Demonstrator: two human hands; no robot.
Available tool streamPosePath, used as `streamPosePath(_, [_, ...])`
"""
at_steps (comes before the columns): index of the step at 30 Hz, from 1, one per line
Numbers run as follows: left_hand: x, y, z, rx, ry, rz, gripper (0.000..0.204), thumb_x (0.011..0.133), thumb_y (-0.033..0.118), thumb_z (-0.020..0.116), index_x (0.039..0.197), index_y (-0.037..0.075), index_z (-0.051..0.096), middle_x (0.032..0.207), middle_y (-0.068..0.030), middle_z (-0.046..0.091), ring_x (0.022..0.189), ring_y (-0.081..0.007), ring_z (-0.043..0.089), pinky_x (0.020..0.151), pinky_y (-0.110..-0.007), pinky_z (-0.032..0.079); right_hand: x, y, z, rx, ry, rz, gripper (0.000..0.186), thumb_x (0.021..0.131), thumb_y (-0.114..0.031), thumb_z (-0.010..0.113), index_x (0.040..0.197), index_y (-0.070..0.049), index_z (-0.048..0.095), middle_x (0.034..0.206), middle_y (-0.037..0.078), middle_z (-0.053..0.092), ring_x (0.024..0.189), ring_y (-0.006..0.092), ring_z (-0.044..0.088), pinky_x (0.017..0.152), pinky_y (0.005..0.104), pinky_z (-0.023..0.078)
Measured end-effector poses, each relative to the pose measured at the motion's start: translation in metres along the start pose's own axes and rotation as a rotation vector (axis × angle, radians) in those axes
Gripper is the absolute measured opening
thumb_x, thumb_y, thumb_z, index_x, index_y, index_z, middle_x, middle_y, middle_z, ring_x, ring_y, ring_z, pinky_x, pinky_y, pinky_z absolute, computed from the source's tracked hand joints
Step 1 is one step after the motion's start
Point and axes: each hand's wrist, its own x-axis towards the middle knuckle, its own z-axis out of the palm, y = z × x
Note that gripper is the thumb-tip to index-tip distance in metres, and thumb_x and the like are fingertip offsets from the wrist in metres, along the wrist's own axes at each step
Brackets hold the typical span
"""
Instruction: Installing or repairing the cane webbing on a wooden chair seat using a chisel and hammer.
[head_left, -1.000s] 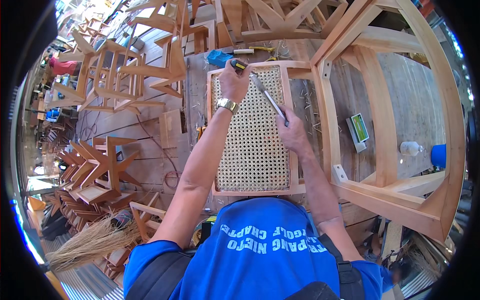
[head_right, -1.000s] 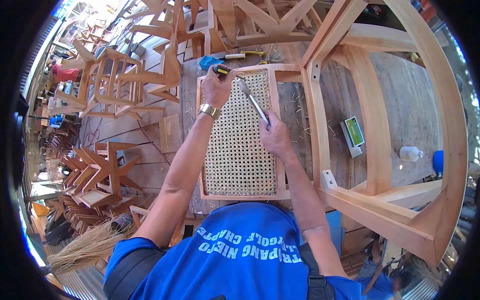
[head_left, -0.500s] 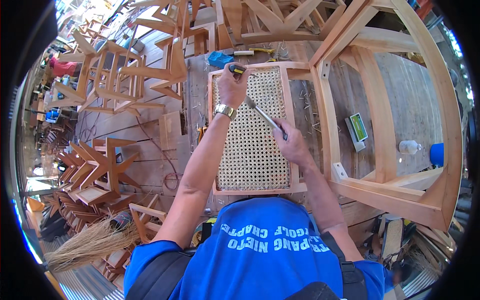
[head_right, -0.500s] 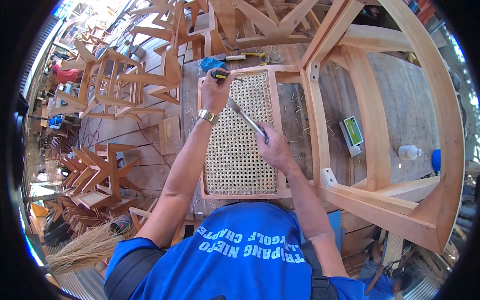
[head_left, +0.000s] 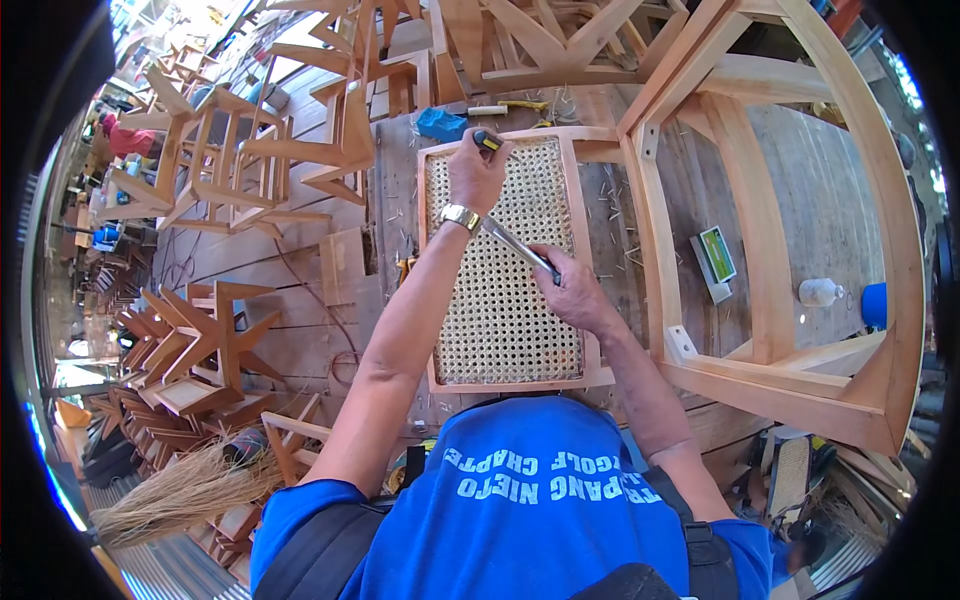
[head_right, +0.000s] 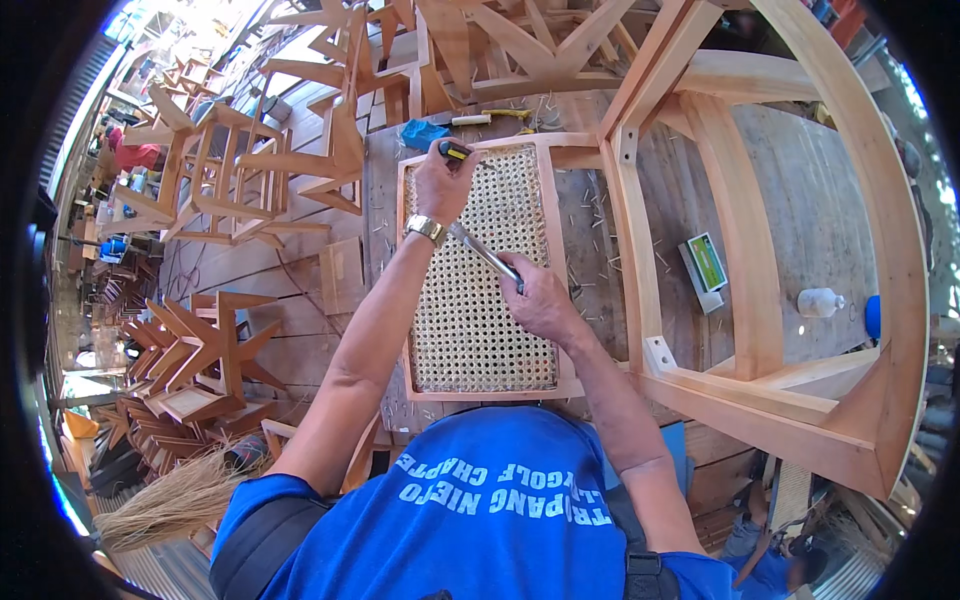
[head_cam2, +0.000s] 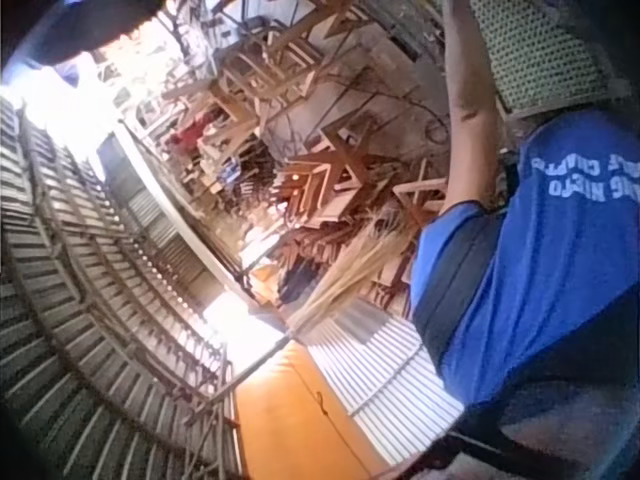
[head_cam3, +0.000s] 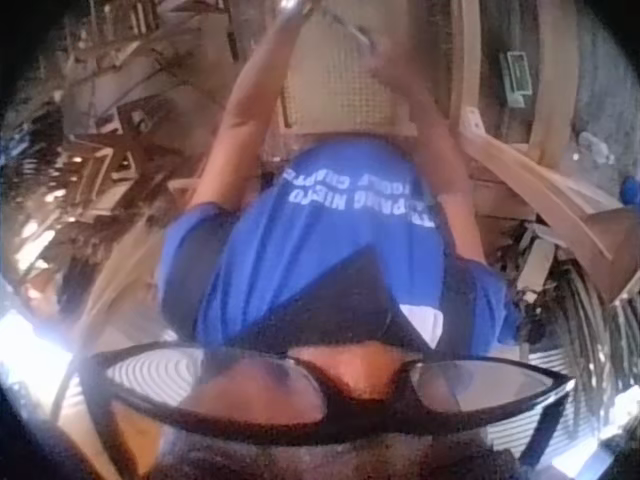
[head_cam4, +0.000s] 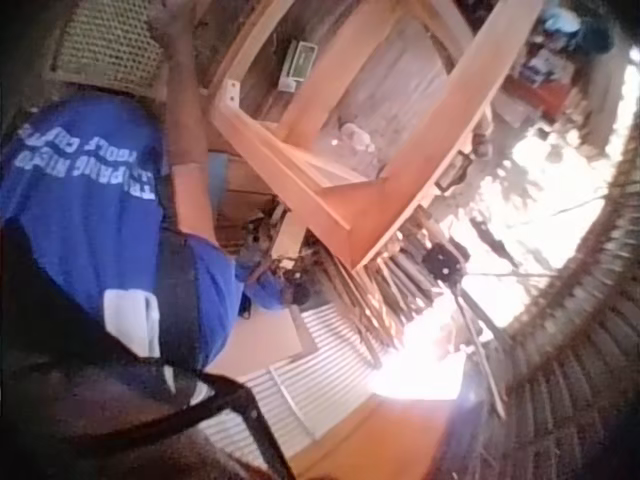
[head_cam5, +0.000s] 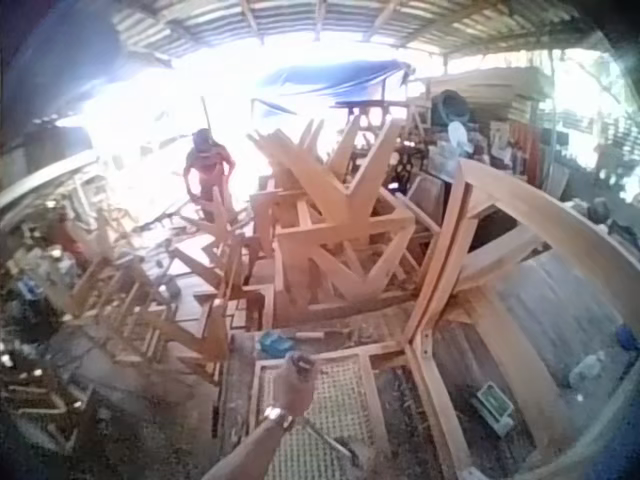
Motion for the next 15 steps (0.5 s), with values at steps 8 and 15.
streamPosePath(8, [-0.004,0.012,-0.002,0.104,-0.027,-0.002,0.030,0.085,0.022,0.078,0.100,0.005,0.059,0.077,-0.0119,0.069,0.069,-0.0277,0.068,0.065,-0.038,0.053,0.011,0.007,-0.014,-0.026,-0.062,0.059,0.034,0.098,-0.011,0.056,0.130,0.002,0.057,0.089,0.009,0.065,0.077,0.0127,0.059,0.070,0.0299,0.050])
streamPosePath(15, [0.002,0.015,0.002,0.046,-0.014,0.016,0.031,0.085,0.023,0.078,0.101,0.005,0.059,0.076,-0.0124,0.069,0.068,-0.0273,0.068,0.063,-0.038,0.052,0.009,0.002,-0.013,-0.056,-0.069,0.031,0.035,0.098,-0.012,0.056,0.130,0.002,0.057,0.094,0.011,0.067,0.081,0.0151,0.062,0.074,0.0310,0.051])
